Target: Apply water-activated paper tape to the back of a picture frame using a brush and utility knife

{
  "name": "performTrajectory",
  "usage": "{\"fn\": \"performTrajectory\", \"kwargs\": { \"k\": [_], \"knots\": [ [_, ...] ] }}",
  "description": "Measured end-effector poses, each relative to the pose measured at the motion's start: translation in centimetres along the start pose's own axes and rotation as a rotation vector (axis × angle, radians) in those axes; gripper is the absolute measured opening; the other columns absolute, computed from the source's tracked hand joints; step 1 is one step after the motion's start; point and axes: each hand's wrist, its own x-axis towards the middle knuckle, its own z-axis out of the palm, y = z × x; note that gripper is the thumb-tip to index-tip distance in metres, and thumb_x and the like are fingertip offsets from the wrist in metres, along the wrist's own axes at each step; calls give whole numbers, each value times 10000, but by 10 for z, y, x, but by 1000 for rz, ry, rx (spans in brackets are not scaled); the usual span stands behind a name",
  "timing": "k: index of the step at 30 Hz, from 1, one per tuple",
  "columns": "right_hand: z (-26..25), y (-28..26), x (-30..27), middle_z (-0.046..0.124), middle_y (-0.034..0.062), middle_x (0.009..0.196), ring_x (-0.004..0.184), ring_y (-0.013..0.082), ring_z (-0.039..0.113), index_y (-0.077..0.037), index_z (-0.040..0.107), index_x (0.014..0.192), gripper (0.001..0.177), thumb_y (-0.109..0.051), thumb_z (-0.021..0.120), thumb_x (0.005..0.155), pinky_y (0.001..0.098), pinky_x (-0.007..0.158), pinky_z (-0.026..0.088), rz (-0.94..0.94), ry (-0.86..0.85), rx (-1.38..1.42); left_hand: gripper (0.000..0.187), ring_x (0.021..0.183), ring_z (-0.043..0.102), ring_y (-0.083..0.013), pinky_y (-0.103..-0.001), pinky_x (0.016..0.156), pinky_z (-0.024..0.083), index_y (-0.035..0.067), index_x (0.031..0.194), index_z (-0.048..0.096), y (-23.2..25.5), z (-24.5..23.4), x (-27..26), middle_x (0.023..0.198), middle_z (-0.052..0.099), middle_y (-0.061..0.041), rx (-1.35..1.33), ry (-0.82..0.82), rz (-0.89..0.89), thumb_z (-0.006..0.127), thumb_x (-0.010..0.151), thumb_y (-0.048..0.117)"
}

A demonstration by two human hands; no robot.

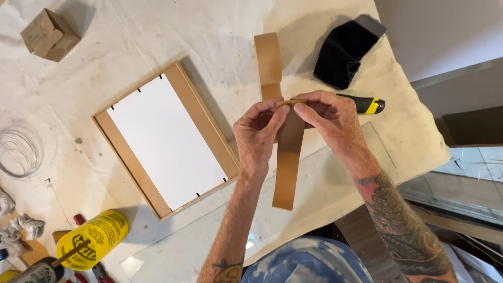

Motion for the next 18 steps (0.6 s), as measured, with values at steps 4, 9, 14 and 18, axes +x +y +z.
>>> {"fn": "performTrajectory", "kwargs": {
  "k": [4,9,14,18],
  "knots": [
    [5,-3,9,722,138,881,832,138,681,-2,688,1050,226,-164,717,894,330,752,620,85,5,55,306,806,644,-69,-239,775,580,64,1019,742,0,1,1,822,692,-34,-30,65,3,837,782,233],
    [9,-2,11,722,130,858,818,136,682,-6,699,1029,225,-160,744,872,324,738,613,101,25,24,260,795,645,-74,-244,769,579,56,1014,747,-10,-3,2,805,704,-50,-41,128,0,819,806,195],
    [4,18,17,721,138,844,802,140,686,10,697,1011,236,-145,770,849,322,718,611,95,28,25,198,771,673,-94,-247,734,592,52,957,755,-11,-3,3,776,723,-78,28,203,62,824,798,148],
    [8,14,14,722,127,835,787,124,681,14,697,992,215,-127,769,846,313,711,616,100,30,46,170,805,669,-105,-258,768,590,44,955,732,-11,-6,2,826,715,-70,-137,174,-31,799,810,104]
  ]
}}
